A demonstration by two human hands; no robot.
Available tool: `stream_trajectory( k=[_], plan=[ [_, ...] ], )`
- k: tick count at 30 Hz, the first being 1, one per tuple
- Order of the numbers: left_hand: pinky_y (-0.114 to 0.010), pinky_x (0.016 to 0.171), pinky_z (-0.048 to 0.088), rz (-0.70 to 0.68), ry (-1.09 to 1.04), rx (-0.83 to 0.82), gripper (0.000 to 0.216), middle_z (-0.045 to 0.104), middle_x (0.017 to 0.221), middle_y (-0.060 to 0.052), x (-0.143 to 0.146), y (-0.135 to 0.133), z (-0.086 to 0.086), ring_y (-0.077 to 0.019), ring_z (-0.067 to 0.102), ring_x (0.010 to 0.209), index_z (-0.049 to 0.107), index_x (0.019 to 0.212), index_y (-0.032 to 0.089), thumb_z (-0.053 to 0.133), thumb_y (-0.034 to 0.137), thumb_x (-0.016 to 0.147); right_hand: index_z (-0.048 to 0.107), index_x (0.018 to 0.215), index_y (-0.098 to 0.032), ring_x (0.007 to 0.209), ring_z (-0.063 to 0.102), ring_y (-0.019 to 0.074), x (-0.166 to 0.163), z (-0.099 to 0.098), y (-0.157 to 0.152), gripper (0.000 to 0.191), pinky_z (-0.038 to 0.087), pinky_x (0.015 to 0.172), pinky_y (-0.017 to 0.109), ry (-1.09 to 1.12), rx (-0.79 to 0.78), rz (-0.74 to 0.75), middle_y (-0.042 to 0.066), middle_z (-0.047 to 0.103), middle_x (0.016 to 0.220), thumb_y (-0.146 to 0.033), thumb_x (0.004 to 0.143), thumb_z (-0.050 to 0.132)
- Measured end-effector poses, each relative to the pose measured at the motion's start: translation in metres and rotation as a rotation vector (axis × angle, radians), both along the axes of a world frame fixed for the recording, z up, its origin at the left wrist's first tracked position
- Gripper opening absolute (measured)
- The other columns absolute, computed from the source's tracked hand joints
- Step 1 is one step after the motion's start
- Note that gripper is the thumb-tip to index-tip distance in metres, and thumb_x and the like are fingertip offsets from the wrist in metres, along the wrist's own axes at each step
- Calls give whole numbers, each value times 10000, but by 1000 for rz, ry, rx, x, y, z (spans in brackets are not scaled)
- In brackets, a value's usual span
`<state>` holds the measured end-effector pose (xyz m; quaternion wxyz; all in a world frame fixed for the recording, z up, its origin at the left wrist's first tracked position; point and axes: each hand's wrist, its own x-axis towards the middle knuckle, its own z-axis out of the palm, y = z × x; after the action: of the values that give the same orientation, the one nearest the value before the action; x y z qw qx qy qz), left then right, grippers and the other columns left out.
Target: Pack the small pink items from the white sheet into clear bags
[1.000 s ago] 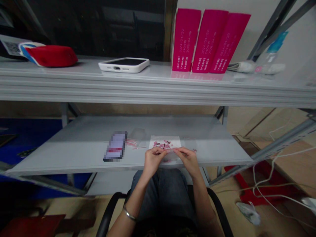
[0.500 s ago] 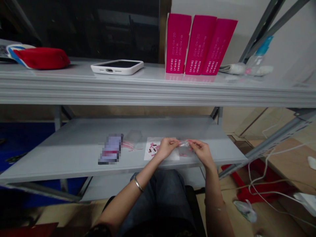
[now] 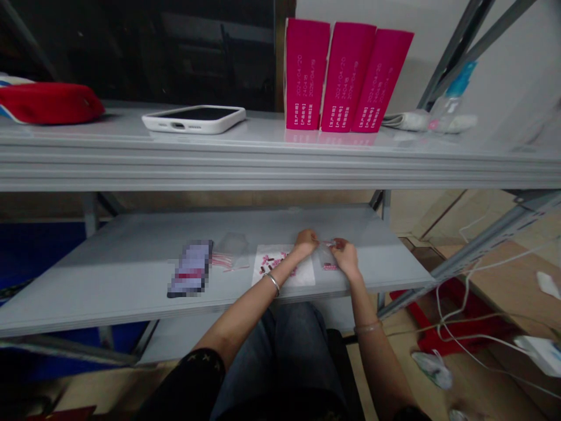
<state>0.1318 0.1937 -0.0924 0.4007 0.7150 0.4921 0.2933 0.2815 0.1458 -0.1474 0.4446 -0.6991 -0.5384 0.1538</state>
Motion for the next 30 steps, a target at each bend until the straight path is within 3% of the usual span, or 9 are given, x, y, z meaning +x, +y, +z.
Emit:
stream_trajectory(
  k=[8,13,16,19,23,26,30],
  plan=[
    [-309,845,476,117,203,183,283,662,991,-114,-39,-2,1,-221,614,930,649,962,113,701,185,693,588,1164,-135,990,576,256,-12,5,-13,439,424,858,346,-156,-15,-102,158,600,1103,-251,743,539],
    [-314,931,425,278,269,320,240,654,1069,-100,-100,-30,17,-215,587,1025,659,981,147,600,185,751,624,1096,-143,987,541,261,-18,15,-21,370,419,847,362,-222,58,-131,154,564,1079,-293,779,506],
    [-392,977,374,411,325,370,267,630,1131,-136,-145,-51,22,-265,549,1093,649,1016,135,530,176,781,641,1042,-132,982,521,251,-32,23,-26,332,403,859,362,-185,158,-116,149,576,1032,-287,797,479],
    [-460,952,369,521,462,394,301,633,1130,-161,-182,-68,18,-320,546,1095,631,1059,135,533,221,788,657,983,-141,946,521,241,-58,31,-31,288,393,858,360,-123,234,-27,132,606,978,-285,811,477],
    [-449,942,377,499,658,432,446,614,1174,-185,-209,-80,2,-324,543,1116,520,1228,109,541,226,797,673,887,-193,891,529,229,-107,43,-43,207,390,835,360,-71,287,182,82,647,886,-268,827,490],
    [-428,930,396,496,651,452,445,626,1158,-179,-216,-83,-7,-300,580,1072,487,1257,100,501,203,824,678,858,-215,876,544,212,-145,48,-55,169,403,809,334,-17,306,362,56,657,864,-223,820,513],
    [-348,856,464,473,477,417,406,691,1021,-121,-222,-86,-7,-230,645,937,504,1236,122,475,203,839,680,855,-226,881,561,206,-182,49,-70,149,405,833,340,14,310,511,43,669,862,-185,809,545]
  ],
)
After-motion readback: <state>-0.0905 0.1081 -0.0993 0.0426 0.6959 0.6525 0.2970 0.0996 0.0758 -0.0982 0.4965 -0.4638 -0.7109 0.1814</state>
